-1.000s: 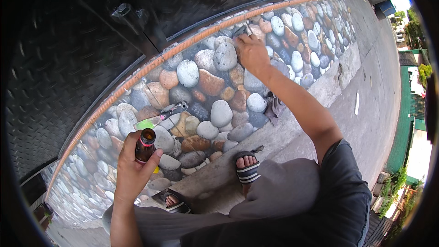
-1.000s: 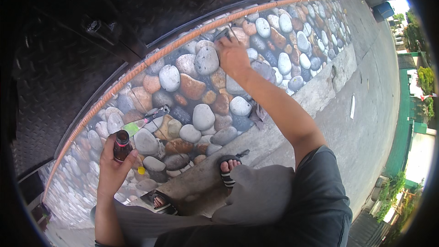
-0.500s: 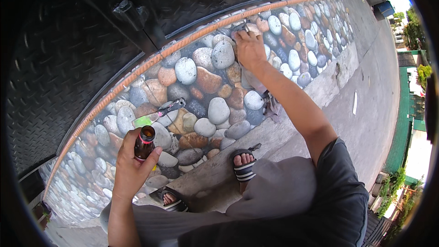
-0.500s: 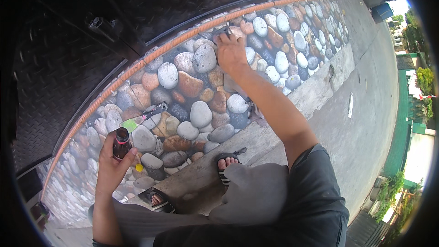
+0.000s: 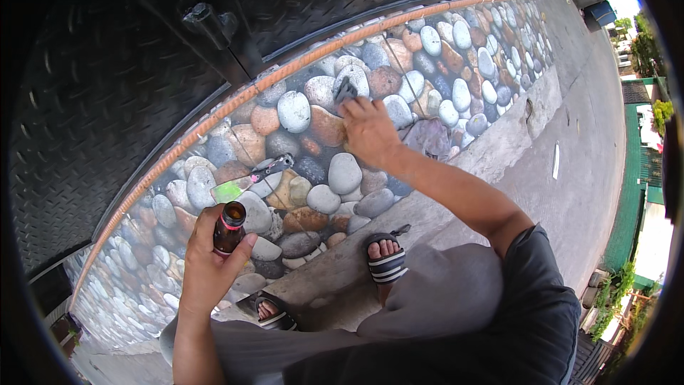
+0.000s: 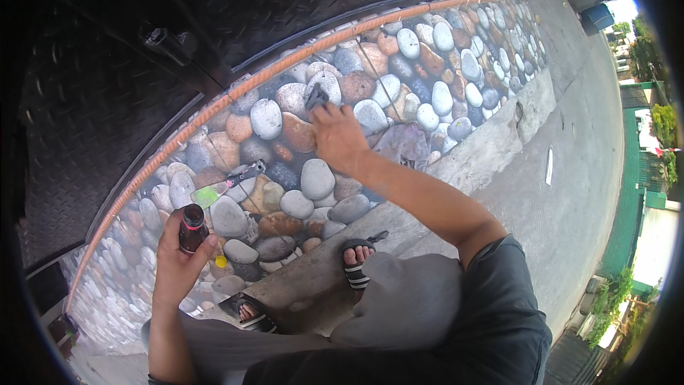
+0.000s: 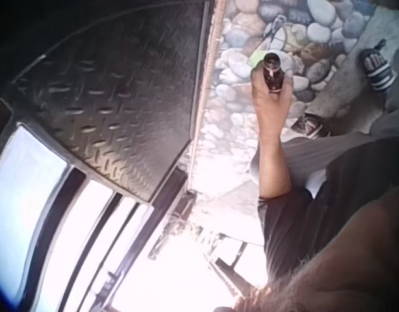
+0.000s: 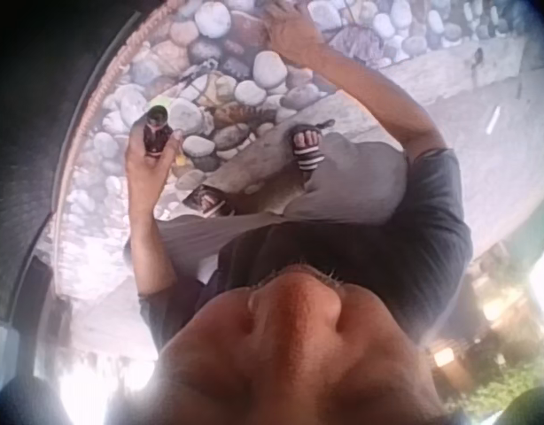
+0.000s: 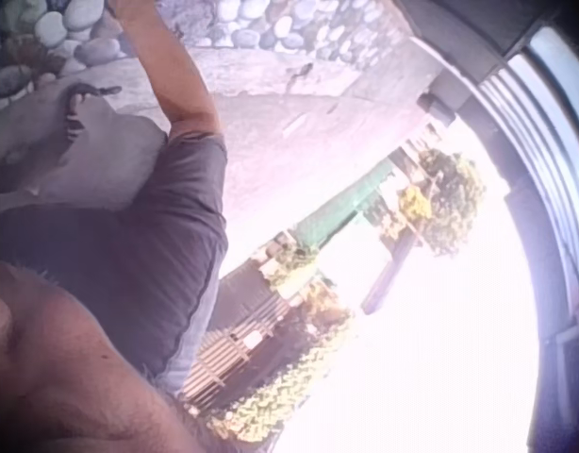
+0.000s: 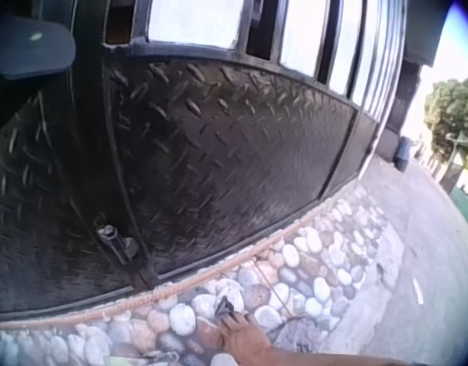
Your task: The person applies liquid from a bottle to a cloth and uses a metal scraper and the cloth to remove residue from a stone-patterned tiled wall.
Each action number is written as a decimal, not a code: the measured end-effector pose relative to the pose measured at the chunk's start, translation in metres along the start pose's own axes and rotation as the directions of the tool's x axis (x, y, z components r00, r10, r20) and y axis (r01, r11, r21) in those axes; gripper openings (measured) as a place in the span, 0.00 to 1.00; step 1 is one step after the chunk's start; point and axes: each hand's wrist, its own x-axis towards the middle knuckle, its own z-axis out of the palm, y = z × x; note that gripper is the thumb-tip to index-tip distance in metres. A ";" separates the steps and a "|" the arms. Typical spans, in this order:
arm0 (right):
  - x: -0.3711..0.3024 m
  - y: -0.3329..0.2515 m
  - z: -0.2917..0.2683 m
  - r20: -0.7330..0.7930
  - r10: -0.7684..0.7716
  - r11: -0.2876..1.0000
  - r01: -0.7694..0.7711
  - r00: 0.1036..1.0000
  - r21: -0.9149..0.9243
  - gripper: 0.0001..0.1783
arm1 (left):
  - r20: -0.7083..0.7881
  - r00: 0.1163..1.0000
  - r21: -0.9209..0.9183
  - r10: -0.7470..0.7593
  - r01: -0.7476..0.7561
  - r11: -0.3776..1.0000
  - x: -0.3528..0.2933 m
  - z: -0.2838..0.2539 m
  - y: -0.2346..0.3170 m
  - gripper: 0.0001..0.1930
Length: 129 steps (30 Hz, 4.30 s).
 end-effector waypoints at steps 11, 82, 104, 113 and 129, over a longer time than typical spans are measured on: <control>-0.022 0.071 0.025 -0.224 0.263 0.965 -0.254 0.938 0.069 0.20 | 0.007 0.999 0.032 0.034 -0.035 0.999 -0.001 -0.002 -0.009 0.22; 0.053 0.176 0.013 -0.006 0.478 0.869 -0.473 0.879 -0.147 0.24 | -0.015 0.998 0.029 0.059 -0.059 0.998 -0.032 -0.008 0.014 0.23; -0.024 0.110 0.018 -0.060 0.237 0.971 -0.239 0.970 -0.021 0.23 | 0.005 0.999 0.028 0.047 -0.047 0.999 -0.028 -0.006 0.013 0.23; -0.017 0.076 0.018 -0.005 0.321 0.947 -0.321 0.947 0.036 0.23 | -0.012 0.999 0.022 0.041 -0.041 0.999 -0.032 -0.012 0.013 0.22; -0.008 0.084 0.018 -0.059 0.348 0.937 -0.345 0.936 0.058 0.21 | -0.041 0.997 0.000 0.059 -0.059 0.998 -0.039 -0.015 0.017 0.23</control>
